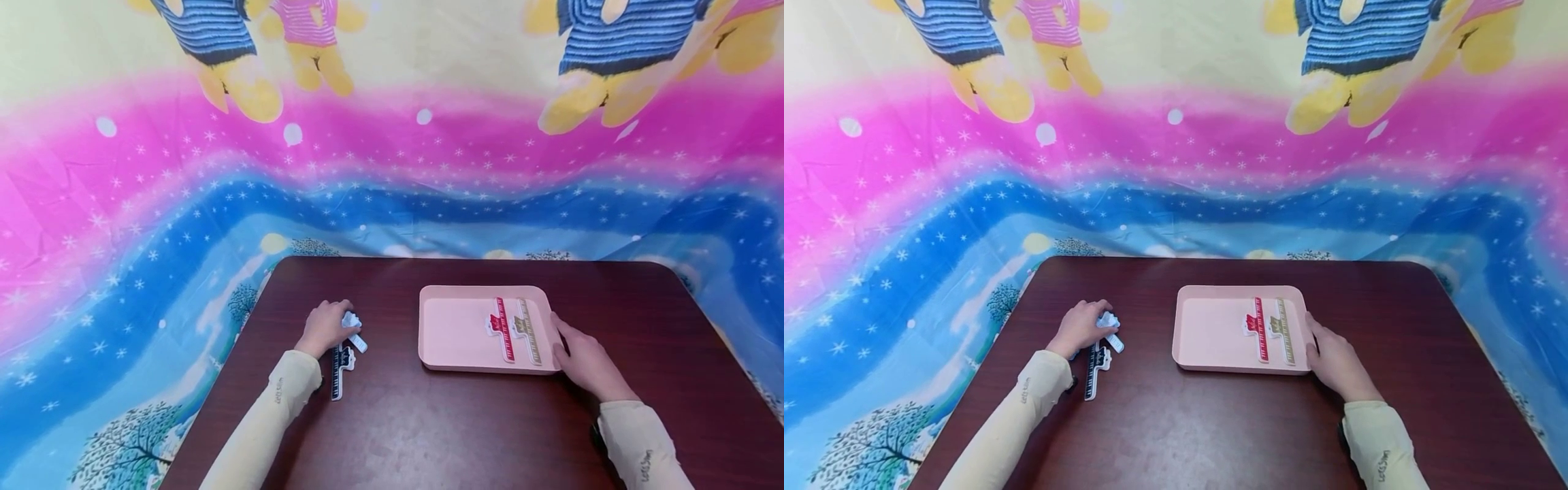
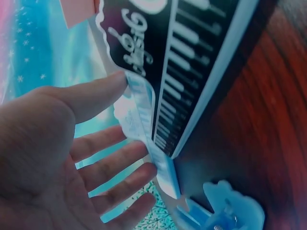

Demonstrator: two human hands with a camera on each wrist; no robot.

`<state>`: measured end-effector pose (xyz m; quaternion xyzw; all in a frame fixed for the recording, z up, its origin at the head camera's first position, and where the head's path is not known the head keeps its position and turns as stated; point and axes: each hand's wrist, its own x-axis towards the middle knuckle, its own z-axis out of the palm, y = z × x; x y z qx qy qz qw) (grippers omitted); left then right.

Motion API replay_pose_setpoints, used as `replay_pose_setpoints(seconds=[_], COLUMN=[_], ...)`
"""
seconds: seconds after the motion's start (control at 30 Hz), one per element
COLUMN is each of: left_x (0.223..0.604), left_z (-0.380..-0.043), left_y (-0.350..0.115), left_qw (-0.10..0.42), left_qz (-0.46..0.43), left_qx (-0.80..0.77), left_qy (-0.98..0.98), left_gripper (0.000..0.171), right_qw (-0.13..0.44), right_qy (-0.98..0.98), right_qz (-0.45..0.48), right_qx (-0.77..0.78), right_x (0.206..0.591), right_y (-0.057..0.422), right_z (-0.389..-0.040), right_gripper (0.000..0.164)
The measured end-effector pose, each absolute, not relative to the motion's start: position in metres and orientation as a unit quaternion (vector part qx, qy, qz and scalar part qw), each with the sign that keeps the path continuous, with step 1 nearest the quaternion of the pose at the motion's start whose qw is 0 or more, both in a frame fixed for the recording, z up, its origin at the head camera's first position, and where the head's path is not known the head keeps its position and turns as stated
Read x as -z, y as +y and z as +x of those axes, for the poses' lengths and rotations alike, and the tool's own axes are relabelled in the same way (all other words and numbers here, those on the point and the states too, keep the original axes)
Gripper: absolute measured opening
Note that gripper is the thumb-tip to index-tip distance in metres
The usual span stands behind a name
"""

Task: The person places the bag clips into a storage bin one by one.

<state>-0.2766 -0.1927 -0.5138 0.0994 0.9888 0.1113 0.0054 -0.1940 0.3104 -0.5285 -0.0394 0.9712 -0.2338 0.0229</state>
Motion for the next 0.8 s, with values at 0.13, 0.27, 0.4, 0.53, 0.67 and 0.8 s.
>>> replay_pose_setpoints(seconds=[0.13,0.27,0.4,0.53,0.67,0.8], left_x=[0.518,0.52,0.52,0.513,0.503,0.495], left_z=[-0.28,-0.281,-0.281,-0.276,-0.273,-0.273], left_y=[-0.19,-0.189,-0.189,-0.187,-0.186,-0.187], left_qw=[-0.008,-0.018,-0.023,-0.042,-0.065,-0.08], left_qz=[0.103,0.108,0.113,0.126,0.138,0.147], left_qx=[-0.091,-0.078,-0.078,-0.075,-0.086,-0.119], left_qy=[0.99,0.991,0.99,0.988,0.984,0.979], left_gripper=[0.046,0.043,0.041,0.039,0.037,0.037], right_qw=[0.031,0.036,0.037,0.039,0.039,0.032], right_qy=[0.97,0.968,0.968,0.968,0.969,0.969], right_qz=[-0.035,-0.034,-0.036,-0.033,-0.029,-0.034], right_qx=[0.238,0.244,0.244,0.244,0.242,0.242], right_x=[0.527,0.527,0.527,0.527,0.528,0.531], right_y=[0.311,0.31,0.309,0.309,0.31,0.31], right_z=[-0.194,-0.197,-0.198,-0.196,-0.195,-0.195], right_gripper=[0.069,0.069,0.068,0.068,0.069,0.067])
